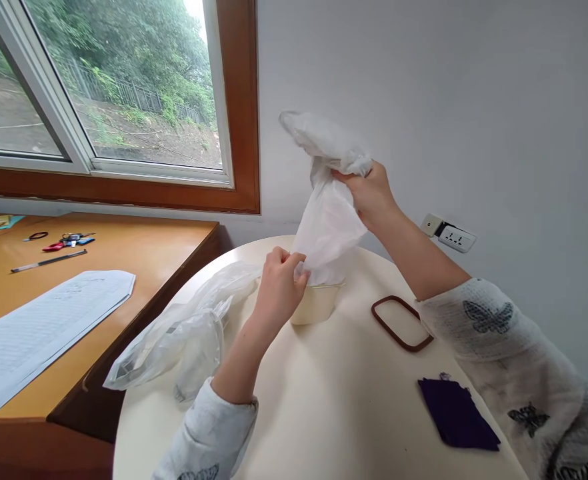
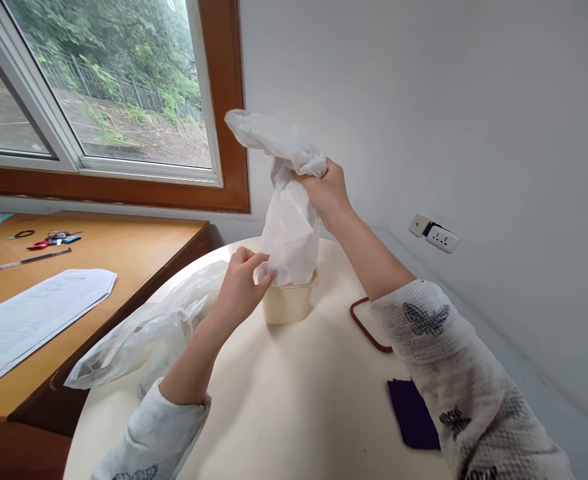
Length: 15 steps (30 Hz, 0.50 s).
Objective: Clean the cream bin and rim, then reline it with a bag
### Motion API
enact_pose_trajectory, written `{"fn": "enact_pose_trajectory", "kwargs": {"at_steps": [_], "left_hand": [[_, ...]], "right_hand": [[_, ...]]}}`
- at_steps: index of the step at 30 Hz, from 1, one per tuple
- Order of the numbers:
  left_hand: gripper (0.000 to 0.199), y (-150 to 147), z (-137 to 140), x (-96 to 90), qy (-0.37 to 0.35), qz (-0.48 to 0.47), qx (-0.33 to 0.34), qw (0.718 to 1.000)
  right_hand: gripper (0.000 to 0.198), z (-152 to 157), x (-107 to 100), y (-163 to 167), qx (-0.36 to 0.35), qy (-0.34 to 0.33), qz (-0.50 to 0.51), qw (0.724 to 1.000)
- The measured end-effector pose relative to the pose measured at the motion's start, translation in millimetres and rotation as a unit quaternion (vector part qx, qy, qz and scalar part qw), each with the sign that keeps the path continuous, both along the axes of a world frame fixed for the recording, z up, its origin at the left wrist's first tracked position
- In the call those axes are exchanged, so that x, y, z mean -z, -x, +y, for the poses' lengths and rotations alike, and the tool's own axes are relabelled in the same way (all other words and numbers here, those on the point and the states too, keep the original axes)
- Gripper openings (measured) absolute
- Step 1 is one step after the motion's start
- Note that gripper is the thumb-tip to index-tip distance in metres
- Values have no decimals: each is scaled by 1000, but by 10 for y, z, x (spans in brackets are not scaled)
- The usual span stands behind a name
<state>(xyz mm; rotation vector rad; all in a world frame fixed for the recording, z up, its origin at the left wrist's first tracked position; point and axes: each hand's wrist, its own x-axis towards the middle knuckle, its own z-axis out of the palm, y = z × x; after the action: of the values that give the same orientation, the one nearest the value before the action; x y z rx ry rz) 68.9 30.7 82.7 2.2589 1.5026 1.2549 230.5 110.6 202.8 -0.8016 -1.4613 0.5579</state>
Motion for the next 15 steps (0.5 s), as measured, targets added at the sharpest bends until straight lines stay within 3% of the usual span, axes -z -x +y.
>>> {"fn": "enact_pose_trajectory", "kwargs": {"at_steps": [4, 7, 12, 15], "left_hand": [[12, -4, -24, -60, -13, -5, 33, 999], [14, -5, -52, -101, -4, -2, 30, 1000], [26, -5, -57, -97, 30, 38, 21, 999], [26, -10, -42, -83, 34, 53, 20, 998]], "right_hand": [[24, -82, -163, 84, -10, -44, -4, 999], [25, -87, -154, 109, -23, -44, -6, 999], [27, 60, 219, -40, 24, 56, -16, 998], [23, 137, 546, -177, 13, 135, -87, 987]]}}
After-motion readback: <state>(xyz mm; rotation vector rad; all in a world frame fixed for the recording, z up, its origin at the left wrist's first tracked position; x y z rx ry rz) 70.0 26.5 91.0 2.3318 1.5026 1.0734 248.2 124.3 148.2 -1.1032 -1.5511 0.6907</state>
